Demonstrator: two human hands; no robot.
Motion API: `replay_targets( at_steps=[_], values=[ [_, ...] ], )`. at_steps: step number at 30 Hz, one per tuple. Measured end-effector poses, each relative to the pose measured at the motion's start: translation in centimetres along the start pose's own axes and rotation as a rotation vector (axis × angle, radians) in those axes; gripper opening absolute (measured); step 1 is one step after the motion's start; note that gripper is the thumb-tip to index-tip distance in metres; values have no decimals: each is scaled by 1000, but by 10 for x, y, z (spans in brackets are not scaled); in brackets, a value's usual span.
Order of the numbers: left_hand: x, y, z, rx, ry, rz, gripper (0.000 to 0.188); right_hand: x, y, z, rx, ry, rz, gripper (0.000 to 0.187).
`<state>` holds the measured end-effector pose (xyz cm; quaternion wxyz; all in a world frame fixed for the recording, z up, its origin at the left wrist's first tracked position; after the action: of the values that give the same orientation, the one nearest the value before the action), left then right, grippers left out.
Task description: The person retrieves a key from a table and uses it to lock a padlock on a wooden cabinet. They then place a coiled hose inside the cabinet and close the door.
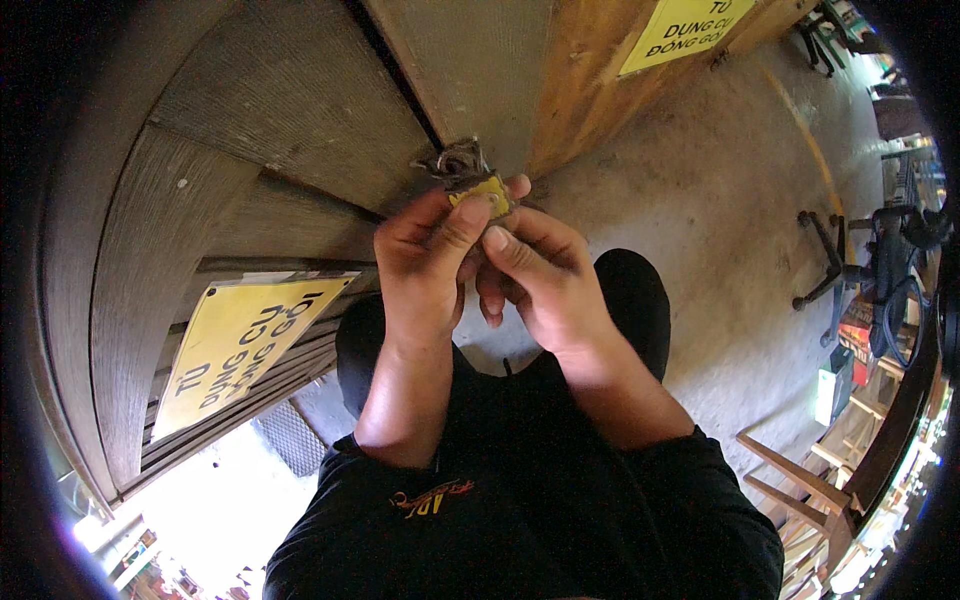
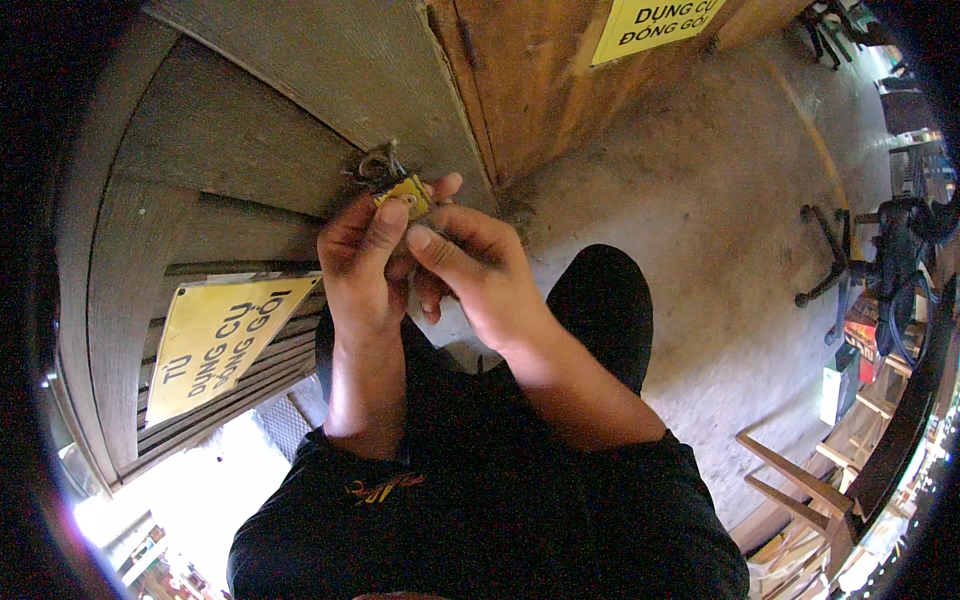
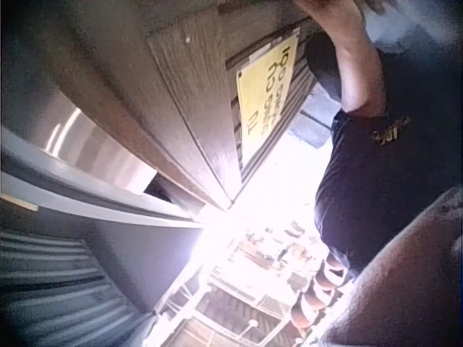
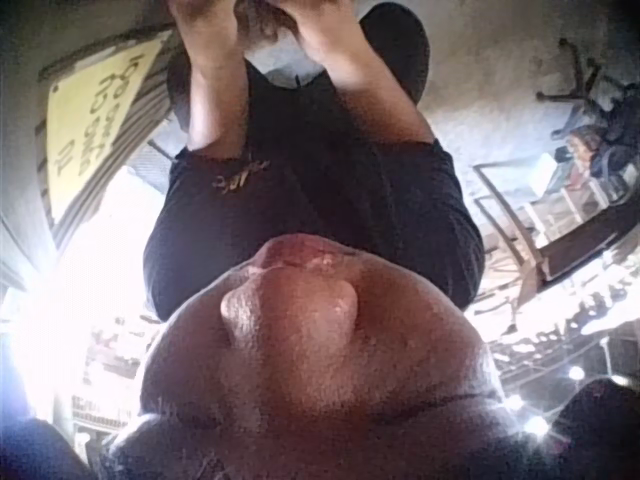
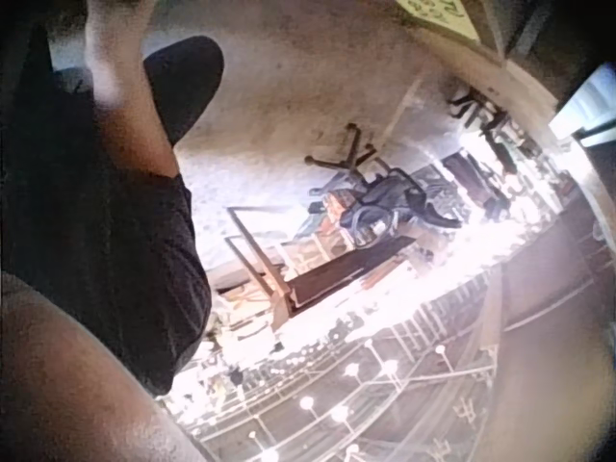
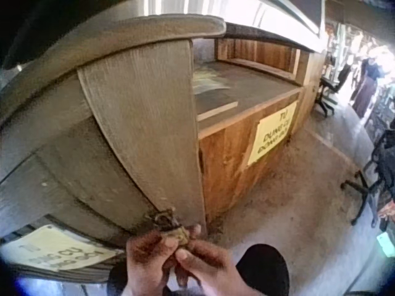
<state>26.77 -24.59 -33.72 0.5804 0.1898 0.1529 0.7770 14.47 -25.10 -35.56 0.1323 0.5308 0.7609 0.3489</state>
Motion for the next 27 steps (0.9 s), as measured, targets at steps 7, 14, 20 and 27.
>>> replay_targets(
  at_steps=[7, 14, 20, 27],
  values=[
    [-6, -1, -6, -26, 103, -27, 23, -10, -4, -3, -438, 256, -143, 22],
    [-4, 3, -4, -7, 70, 18, 20, -4, 1, 0, -99, 13, -30, 22],
    [-2, 8, -1, -22, 90, 48, 20, -1, 4, -5, 88, -60, 58, 23],
    [-1, 6, 1, -127, 70, 42, 30, 0, 0, -6, -141, 113, -9, 24]
  ],
)
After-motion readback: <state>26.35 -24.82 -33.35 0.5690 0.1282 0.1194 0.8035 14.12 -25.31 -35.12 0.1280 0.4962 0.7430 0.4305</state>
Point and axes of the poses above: each hand's wrist, its own x-axis away from the middle knuckle, its own y-axis out of the palm, z = x × y, the point moved 1 cm from there along -x, towards the middle knuckle, and after that the axes turned 7 degrees about z, right-handed, at the moved point
